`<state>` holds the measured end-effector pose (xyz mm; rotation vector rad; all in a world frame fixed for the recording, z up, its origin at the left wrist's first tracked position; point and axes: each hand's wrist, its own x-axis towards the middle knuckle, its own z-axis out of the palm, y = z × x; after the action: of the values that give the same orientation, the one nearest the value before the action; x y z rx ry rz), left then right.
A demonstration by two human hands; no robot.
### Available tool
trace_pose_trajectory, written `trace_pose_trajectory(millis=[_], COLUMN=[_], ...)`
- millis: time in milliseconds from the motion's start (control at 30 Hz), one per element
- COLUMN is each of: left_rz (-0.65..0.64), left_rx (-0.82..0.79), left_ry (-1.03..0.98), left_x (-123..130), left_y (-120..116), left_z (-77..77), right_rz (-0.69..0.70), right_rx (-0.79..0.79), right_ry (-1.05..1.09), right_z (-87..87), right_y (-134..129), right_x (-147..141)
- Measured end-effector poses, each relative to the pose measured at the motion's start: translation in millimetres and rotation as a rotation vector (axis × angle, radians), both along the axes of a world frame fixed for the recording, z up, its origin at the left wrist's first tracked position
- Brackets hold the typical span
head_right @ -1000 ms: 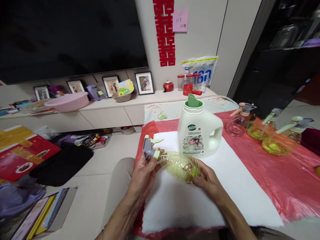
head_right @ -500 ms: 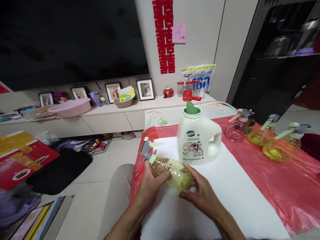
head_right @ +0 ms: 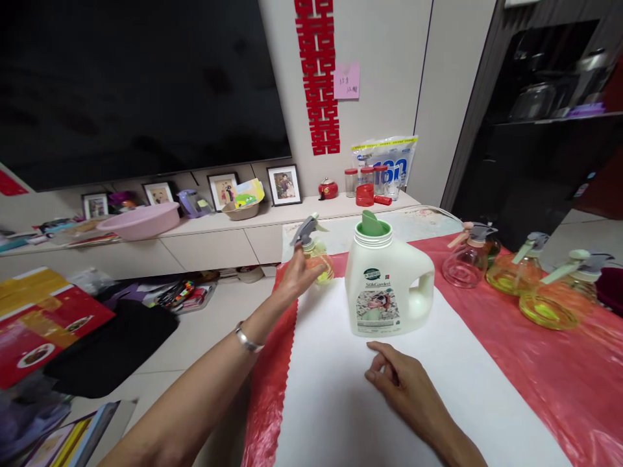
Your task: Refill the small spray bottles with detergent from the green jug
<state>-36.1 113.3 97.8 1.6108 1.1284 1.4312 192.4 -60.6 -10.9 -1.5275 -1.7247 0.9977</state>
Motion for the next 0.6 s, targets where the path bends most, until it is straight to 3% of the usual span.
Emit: trace_pose_trajectory(millis=[133,267,467,600], left_rz=[0.024,0.007,-0.068,-0.065], left_rx=[-0.007,-0.032,-0.069,-0.075], left_ry=[0.108,0.097,0.101,0.136], left_x=[31,50,45,42], left_y=[43,73,81,81], left_z=[-8.5,-29.2,-74.4,-91.9], right_rz=[-0.012,0.009,-0.001,0.016], right_rx=[0.016,0.042,0.060,0.046], right_ry=[-0.033,-0.018,0.029,-0.019], right_z=[-5.3,-12.0,-17.0,-16.5], right_y=[0,0,-1,-1], right_x=[1,4,5,5])
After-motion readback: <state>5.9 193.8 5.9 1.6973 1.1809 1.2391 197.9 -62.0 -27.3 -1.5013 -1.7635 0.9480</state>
